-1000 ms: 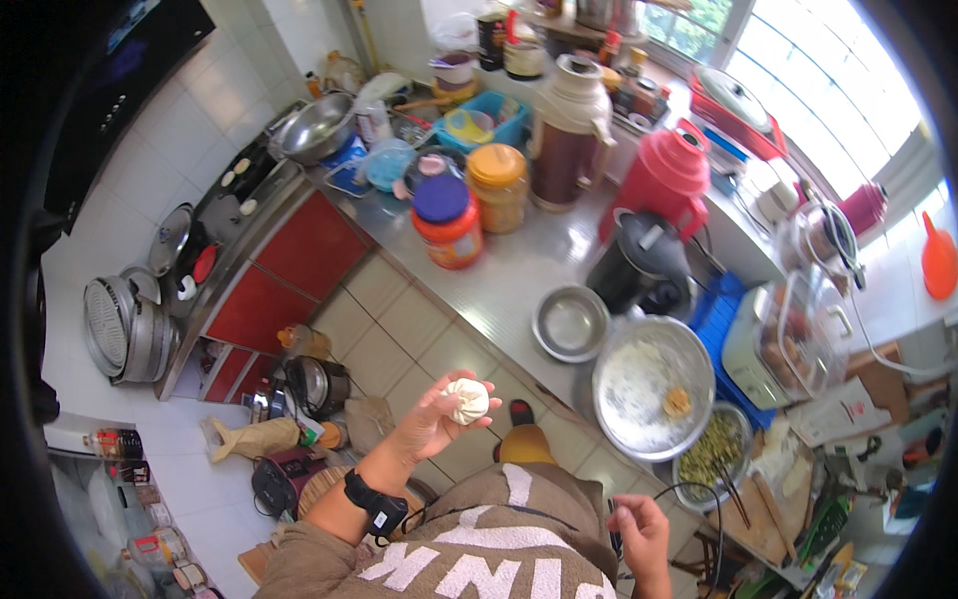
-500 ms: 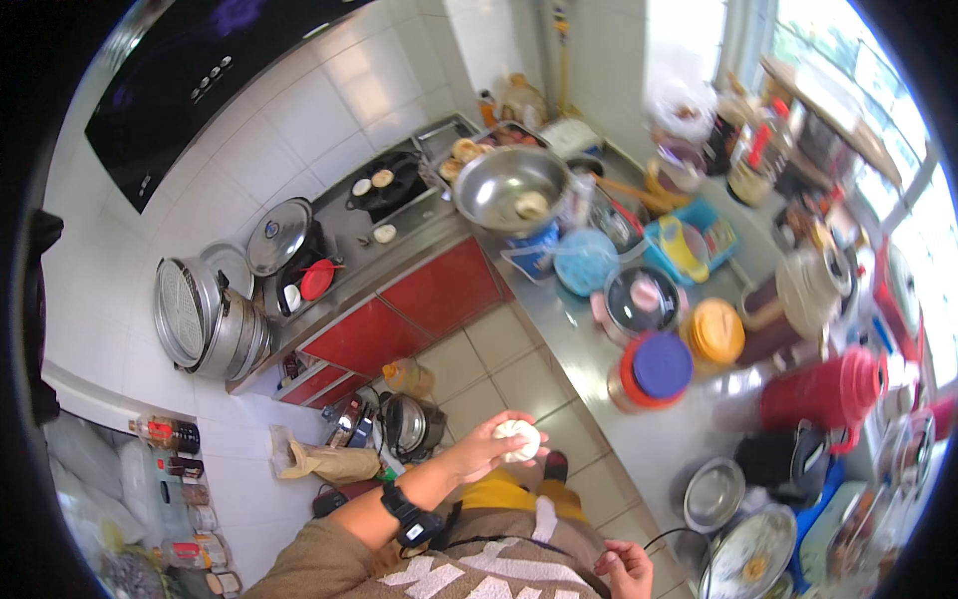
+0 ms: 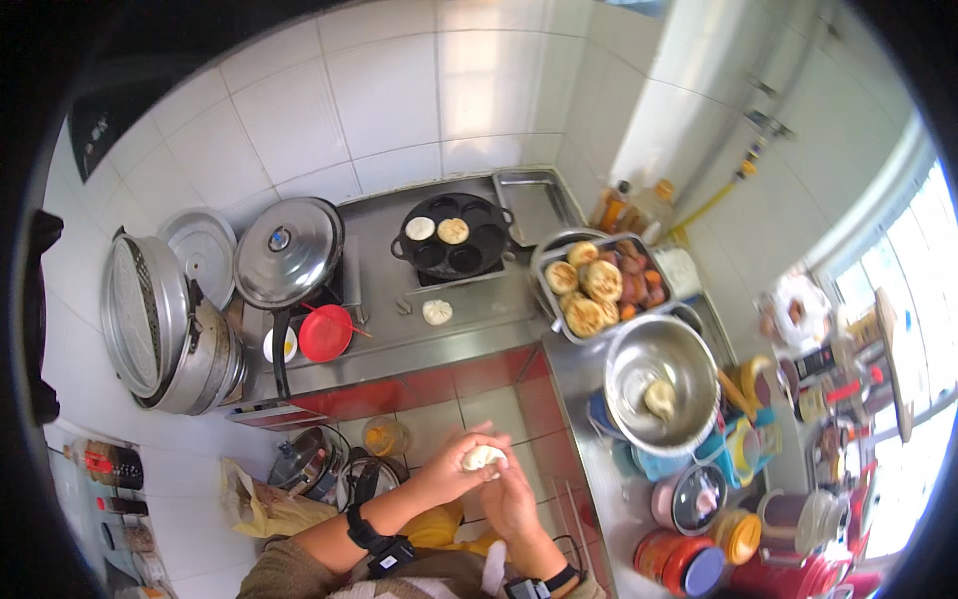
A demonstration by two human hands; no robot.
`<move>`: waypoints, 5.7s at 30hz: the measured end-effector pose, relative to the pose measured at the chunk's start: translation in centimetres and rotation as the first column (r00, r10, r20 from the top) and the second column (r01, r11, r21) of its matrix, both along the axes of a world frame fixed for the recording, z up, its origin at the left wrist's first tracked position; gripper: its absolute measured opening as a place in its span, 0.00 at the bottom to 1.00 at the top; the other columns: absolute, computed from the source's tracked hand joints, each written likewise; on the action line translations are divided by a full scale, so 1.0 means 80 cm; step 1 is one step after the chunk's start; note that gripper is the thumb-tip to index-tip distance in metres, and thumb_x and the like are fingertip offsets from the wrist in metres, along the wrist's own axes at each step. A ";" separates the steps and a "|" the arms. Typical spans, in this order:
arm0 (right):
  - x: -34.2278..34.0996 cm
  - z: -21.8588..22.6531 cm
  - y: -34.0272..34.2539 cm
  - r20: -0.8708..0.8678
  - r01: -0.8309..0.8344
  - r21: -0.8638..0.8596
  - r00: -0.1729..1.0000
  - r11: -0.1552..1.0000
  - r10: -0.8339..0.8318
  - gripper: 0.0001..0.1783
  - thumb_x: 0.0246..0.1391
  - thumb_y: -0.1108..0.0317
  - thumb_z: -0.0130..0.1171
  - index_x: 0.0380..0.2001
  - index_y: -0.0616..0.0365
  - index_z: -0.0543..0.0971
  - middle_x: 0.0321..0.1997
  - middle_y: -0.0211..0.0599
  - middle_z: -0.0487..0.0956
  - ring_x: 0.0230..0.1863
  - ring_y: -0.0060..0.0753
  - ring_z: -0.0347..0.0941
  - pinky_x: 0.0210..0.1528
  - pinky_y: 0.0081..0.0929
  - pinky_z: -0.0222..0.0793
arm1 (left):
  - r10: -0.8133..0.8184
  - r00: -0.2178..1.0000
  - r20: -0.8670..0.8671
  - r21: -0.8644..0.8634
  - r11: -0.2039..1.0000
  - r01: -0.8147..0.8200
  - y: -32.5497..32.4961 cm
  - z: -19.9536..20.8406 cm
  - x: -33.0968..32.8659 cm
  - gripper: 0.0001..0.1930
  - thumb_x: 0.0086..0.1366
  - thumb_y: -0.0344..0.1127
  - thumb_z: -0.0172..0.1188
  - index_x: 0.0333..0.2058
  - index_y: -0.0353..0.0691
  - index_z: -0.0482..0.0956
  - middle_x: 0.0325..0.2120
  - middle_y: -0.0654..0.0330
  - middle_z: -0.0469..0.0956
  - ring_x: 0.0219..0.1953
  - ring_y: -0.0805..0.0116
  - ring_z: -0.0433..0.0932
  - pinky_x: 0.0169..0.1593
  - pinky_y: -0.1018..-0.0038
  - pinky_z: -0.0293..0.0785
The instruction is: The person prepares dumplings by rolling dough into flat circles, filling them with a green vegetable mixture using chopsticks, and folding them into sealed dumplings. The person places the finished dumplings into a multi-well pan on the stove.
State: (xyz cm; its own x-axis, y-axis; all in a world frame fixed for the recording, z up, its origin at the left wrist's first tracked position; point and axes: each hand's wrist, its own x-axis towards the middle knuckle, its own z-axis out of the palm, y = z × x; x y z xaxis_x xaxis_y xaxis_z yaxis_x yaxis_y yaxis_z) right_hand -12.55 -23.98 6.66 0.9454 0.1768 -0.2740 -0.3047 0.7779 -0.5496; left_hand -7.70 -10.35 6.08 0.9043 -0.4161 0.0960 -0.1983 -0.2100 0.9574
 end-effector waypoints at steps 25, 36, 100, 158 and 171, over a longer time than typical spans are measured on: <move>0.479 -0.094 0.117 0.566 0.541 -0.751 0.823 0.379 -0.052 0.25 0.71 0.68 0.44 0.67 0.66 0.63 0.66 0.48 0.70 0.66 0.43 0.67 0.70 0.41 0.60 | 0.694 0.635 -0.339 -0.351 0.533 -0.770 0.169 -0.117 0.318 0.29 0.73 0.46 0.44 0.65 0.33 0.63 0.65 0.44 0.64 0.69 0.53 0.61 0.70 0.58 0.54; 0.514 -0.088 0.098 0.161 0.550 -0.726 0.720 -0.414 0.675 0.36 0.59 0.67 0.53 0.69 0.67 0.60 0.76 0.54 0.55 0.77 0.52 0.50 0.76 0.53 0.39 | 0.697 0.620 -0.361 -0.383 0.495 -0.780 0.184 -0.115 0.363 0.29 0.76 0.47 0.34 0.68 0.34 0.60 0.68 0.45 0.62 0.71 0.54 0.58 0.72 0.60 0.48; 0.359 -0.128 0.144 -0.160 -0.077 -0.214 0.986 0.974 0.043 0.32 0.74 0.51 0.32 0.72 0.59 0.54 0.75 0.40 0.58 0.72 0.38 0.59 0.73 0.39 0.53 | 0.225 0.665 -0.712 -0.413 0.631 -0.657 0.109 -0.127 0.298 0.21 0.74 0.40 0.56 0.60 0.36 0.73 0.55 0.59 0.77 0.53 0.74 0.76 0.56 0.74 0.74; 0.546 -0.113 0.191 0.080 0.661 -0.680 0.497 -0.317 0.864 0.44 0.61 0.49 0.56 0.68 0.73 0.59 0.73 0.59 0.58 0.75 0.55 0.52 0.76 0.47 0.46 | 0.758 0.523 -0.389 -0.366 0.394 -0.843 0.197 -0.083 0.308 0.21 0.77 0.40 0.39 0.52 0.28 0.74 0.47 0.47 0.78 0.53 0.59 0.76 0.63 0.62 0.66; 0.537 -0.107 0.191 0.101 0.650 -0.709 0.478 -0.274 0.873 0.51 0.58 0.40 0.56 0.66 0.77 0.59 0.73 0.64 0.57 0.75 0.57 0.52 0.76 0.46 0.46 | 0.753 0.528 -0.392 -0.313 0.430 -0.847 0.201 -0.075 0.299 0.22 0.77 0.41 0.37 0.53 0.30 0.74 0.46 0.48 0.79 0.51 0.60 0.77 0.62 0.62 0.66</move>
